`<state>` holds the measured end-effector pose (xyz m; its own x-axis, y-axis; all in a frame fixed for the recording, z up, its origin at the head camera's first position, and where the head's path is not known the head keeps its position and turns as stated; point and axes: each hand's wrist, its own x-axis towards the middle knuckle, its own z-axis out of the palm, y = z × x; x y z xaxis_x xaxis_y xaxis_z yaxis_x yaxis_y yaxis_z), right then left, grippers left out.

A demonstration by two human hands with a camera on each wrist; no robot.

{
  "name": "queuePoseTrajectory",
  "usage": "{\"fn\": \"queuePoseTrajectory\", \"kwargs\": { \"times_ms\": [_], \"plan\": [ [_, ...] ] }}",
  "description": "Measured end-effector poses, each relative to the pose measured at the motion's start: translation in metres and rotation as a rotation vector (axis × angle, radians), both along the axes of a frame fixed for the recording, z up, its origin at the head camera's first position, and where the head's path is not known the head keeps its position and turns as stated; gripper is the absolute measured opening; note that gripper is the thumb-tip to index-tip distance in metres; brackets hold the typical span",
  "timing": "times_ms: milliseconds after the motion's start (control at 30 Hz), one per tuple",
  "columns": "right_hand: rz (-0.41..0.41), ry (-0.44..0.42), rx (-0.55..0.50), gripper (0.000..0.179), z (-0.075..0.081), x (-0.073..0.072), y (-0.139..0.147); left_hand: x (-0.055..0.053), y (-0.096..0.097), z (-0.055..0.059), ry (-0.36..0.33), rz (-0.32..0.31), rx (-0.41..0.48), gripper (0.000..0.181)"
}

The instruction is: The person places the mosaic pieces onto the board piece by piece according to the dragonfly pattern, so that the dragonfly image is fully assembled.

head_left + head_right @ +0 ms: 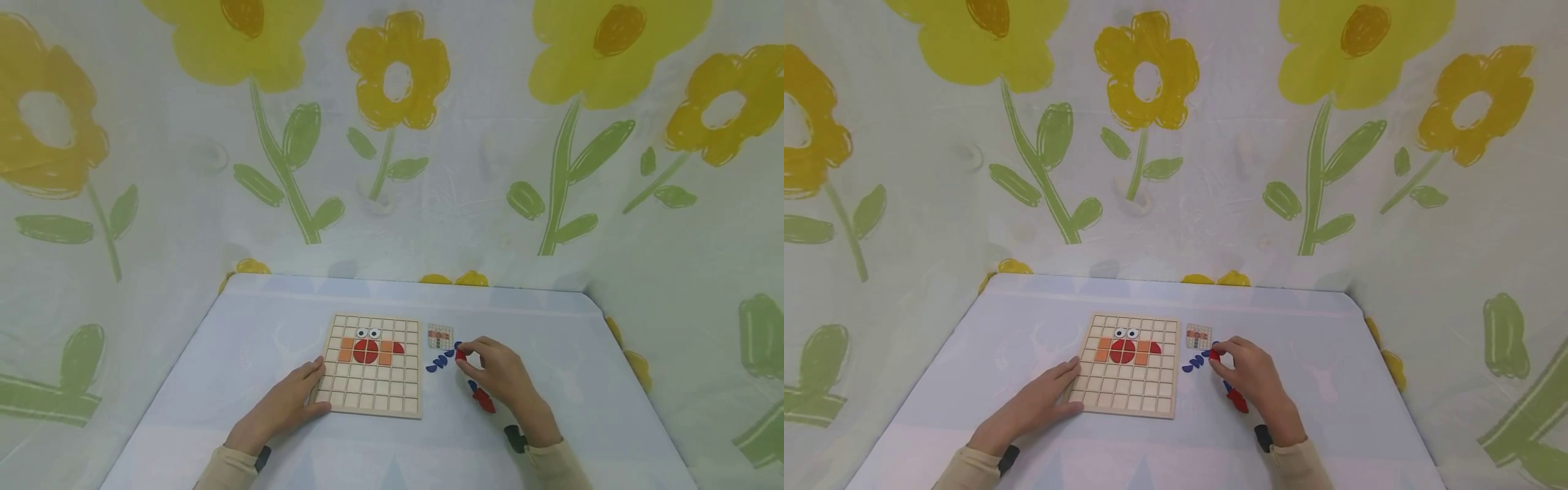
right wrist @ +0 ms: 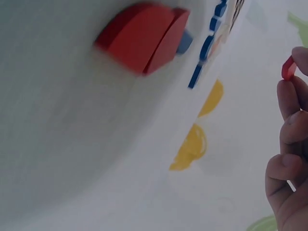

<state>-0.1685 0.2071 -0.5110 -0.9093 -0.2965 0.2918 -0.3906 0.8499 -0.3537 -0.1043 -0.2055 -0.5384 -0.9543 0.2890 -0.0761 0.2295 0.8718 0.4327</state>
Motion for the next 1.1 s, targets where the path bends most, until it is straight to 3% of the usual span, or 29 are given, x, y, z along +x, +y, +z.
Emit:
{"fn": "queuePoseTrajectory", "kwargs": {
  "times_ms": [167, 400, 667, 1100],
  "plan": [
    [0.088, 0.102, -0.046, 0.03, 0.001, -0.002, -0.017, 0.0, 0.0, 0.0, 0.005, -0.003, -0.007, 0.082],
    [0.186, 0.154, -0.073, 0.033, -0.003, -0.008, -0.041, 0.0, 0.0, -0.001, -0.003, 0.002, -0.007, 0.083],
    [0.223, 0.096, -0.052, 0.027, -0.006, -0.014, -0.07, -0.001, -0.001, -0.003, 0.013, -0.008, -0.012, 0.083],
    [0.261, -0.02, 0.13, 0.023, -0.012, -0.029, -0.1, -0.001, -0.001, -0.004, 0.002, -0.001, -0.001, 0.084]
  ]
}}
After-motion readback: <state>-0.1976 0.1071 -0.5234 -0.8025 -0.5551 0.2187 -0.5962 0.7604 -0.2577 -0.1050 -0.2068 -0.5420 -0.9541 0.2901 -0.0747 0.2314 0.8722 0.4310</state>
